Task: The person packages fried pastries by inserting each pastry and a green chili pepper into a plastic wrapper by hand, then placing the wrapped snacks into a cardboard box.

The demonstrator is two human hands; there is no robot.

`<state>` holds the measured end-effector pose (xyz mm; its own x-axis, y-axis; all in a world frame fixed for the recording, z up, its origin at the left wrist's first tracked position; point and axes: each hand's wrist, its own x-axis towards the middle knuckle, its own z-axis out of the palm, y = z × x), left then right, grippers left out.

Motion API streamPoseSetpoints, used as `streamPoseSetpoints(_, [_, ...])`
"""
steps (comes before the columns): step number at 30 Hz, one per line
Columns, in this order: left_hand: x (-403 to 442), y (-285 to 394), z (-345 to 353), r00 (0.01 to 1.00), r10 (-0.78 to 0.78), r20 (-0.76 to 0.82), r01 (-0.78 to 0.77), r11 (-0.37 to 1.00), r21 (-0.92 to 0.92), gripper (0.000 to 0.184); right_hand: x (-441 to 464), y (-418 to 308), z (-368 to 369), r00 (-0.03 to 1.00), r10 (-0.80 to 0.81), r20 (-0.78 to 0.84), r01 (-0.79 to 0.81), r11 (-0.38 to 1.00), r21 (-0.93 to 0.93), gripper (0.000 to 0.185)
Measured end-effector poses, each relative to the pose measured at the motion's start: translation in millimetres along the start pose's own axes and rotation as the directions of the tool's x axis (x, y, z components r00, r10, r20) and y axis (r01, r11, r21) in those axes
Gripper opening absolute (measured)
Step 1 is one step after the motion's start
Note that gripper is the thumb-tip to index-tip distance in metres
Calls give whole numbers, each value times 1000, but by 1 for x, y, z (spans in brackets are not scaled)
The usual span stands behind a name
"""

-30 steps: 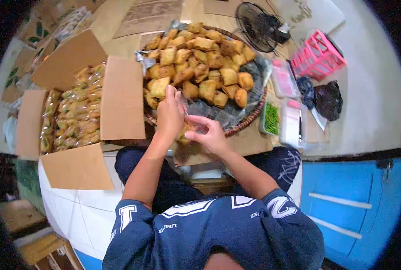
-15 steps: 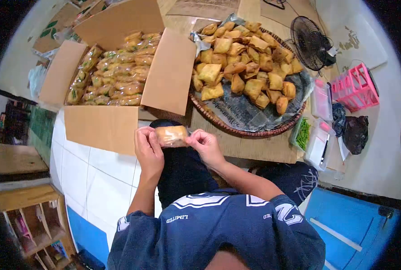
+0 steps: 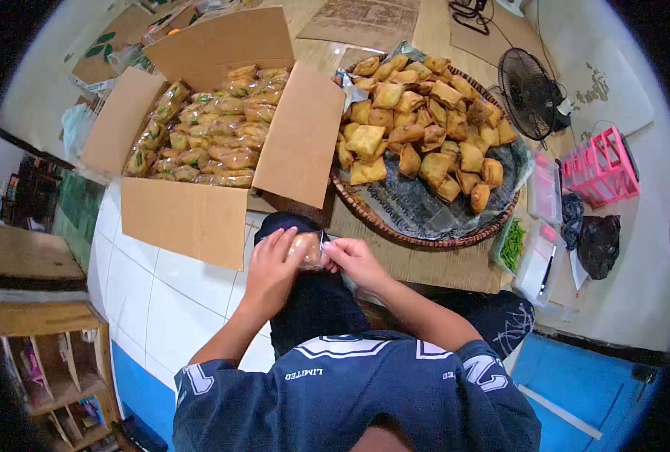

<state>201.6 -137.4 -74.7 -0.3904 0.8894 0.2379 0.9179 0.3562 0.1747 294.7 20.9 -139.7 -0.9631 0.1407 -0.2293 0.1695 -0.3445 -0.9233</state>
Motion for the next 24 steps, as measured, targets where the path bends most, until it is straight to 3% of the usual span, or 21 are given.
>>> streamPoseSetpoints(2, [8, -11, -7, 998, -63, 26, 66, 980, -186, 48, -23, -35, -14, 997, -63, -53, 61, 998, -33, 22])
streamPoseSetpoints(3, [9, -21, -9, 994, -98, -47, 76, 934, -348, 45, -33, -47, -28, 989, -121, -91, 114, 991, -73, 22])
streamPoseSetpoints(4, [7, -30, -15, 966, -231, -113, 153, 871, -468, 39, -44, -50, -52, 971, -182, -157, 169, 981, -97, 23])
streamPoseSetpoints(5, [9, -53, -23, 930, -283, -234, 140, 861, -488, 35, -59, -53, -79, 944, -241, -225, 218, 968, -122, 25])
streamPoseSetpoints(6, [19, -68, -49, 893, -332, -303, 166, 870, -465, 33, -76, -68, -103, 890, -319, -325, 236, 934, -269, 26])
streamPoseSetpoints(7, [14, -113, -45, 783, -384, -489, 121, 865, -486, 36, -93, -74, -133, 852, -301, -429, 223, 949, -224, 26])
streamPoseSetpoints(8, [24, -142, -70, 835, -273, -479, 218, 961, -167, 43, -112, -82, -157, 753, -381, -536, 228, 916, -331, 28])
streamPoseSetpoints(9, [31, -168, -78, 774, -502, -385, 308, 831, -463, 46, -131, -88, -183, 646, -403, -648, 240, 913, -328, 29])
streamPoseSetpoints(11, [48, -237, -69, 832, -530, -164, 364, 744, -560, 42, -175, -94, -245, 441, -477, -760, 122, 871, -476, 24])
streamPoseSetpoints(12, [58, -260, -60, 883, -469, -3, 392, 742, -544, 42, -196, -90, -279, 298, -489, -820, 87, 869, -486, 22])
streamPoseSetpoints(13, [66, -282, -51, 905, -395, 156, 415, 749, -517, 41, -216, -87, -312, 233, -495, -837, 28, 864, -503, 22])
streamPoseSetpoints(14, [70, -308, -38, 914, -339, 225, 394, 874, -283, 45, -234, -82, -342, 169, -472, -865, -38, 874, -484, 23])
streamPoseSetpoints(15, [72, -348, -17, 808, -458, 371, 523, 847, -92, 46, -248, -80, -360, 116, -488, -865, -103, 861, -499, 21])
streamPoseSetpoints(17, [91, -338, -5, 813, -396, 427, 521, 822, -231, 46, -276, -56, -420, 81, -588, -805, -305, 754, -581, 18])
streamPoseSetpoints(19, [110, -328, -8, 831, -316, 458, 492, 800, -342, 48, -293, -35, -461, 86, -575, -814, -525, 668, -528, 20])
streamPoseSetpoints(21, [121, -327, -6, 844, -243, 479, 471, 762, -443, 49, -294, -17, -492, 146, -549, -823, -599, 613, -515, 19])
streamPoseSetpoints(24, [126, -350, 2, 869, -440, 226, 479, 636, -605, 59, -252, -37, -480, 171, -605, -778, -640, 532, -554, 18])
